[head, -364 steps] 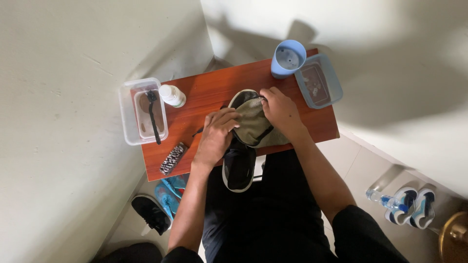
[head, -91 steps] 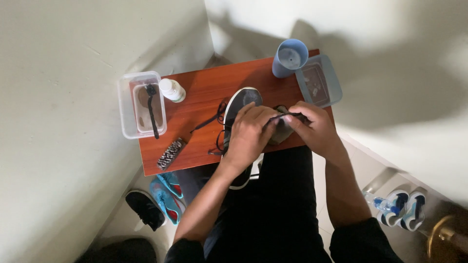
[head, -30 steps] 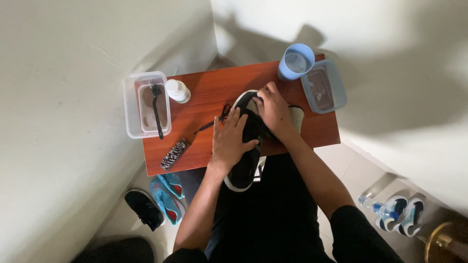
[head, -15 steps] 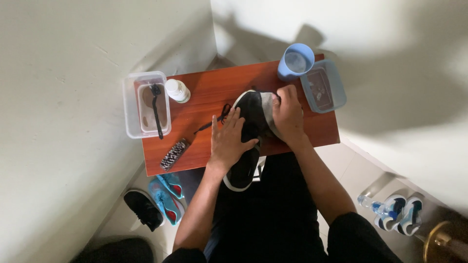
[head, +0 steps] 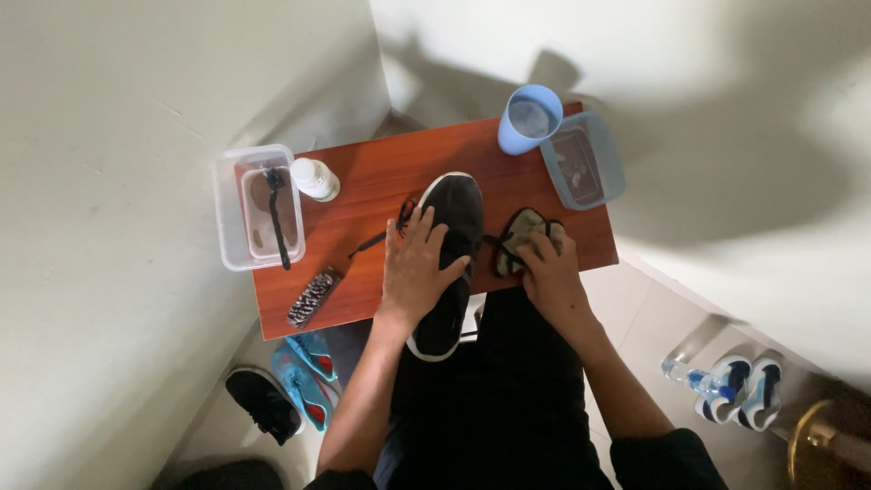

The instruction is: The person cleans a black sneaker on a wooden table using a cloth and a wire brush. They wipe the upper and sides, scrub with the brush, and wipe again, handling the shoe and tools throughout.

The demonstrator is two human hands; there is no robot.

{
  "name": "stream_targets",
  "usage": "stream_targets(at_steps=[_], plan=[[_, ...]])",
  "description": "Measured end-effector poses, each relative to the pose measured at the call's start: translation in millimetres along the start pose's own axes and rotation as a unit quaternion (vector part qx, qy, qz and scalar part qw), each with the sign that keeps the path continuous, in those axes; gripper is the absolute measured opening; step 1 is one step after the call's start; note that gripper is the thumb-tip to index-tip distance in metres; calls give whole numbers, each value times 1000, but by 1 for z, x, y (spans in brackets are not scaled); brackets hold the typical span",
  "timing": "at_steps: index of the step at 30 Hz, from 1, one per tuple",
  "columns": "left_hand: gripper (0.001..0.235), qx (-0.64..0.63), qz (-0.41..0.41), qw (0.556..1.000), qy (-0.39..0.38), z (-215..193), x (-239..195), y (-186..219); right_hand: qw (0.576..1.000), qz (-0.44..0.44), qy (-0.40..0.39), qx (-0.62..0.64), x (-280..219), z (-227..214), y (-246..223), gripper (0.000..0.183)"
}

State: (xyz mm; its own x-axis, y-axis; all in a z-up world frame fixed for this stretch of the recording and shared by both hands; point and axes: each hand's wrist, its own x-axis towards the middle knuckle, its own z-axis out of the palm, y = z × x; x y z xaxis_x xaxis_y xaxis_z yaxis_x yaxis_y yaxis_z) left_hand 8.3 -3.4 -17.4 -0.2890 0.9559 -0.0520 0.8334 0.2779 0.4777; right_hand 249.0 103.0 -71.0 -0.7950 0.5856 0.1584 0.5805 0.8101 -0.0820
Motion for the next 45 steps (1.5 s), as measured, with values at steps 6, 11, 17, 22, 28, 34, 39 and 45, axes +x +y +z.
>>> stream_targets(at_steps=[6,11,17,22,28,34,39,45], plan=[[63,-26,17,999,-7,-13,-4,15,988,153,13,27,-29,0,16,27],[62,-42,23,999,-9,-15,-5,26,980,173,89,34,-20,-7,25,29],[49,-83,22,993,80,-29,-21,19,976,194,97,20,-14,-27,-1,43],[42,-114,17,984,137,-45,-46,0,971,164,76,158,18,-70,-43,40],[32,-64,-28,970,231,-36,-72,-34,977,-37,110,177,76,-68,-97,40],[27,18,-70,950,303,-52,-102,-68,964,-216,-27,155,124,-37,-160,45],[58,110,-149,948,258,-34,-121,-102,912,-300,-277,34,150,-45,-200,54],[70,187,-197,944,189,-15,-122,-118,895,-305,-325,8,155,-37,-206,59]])
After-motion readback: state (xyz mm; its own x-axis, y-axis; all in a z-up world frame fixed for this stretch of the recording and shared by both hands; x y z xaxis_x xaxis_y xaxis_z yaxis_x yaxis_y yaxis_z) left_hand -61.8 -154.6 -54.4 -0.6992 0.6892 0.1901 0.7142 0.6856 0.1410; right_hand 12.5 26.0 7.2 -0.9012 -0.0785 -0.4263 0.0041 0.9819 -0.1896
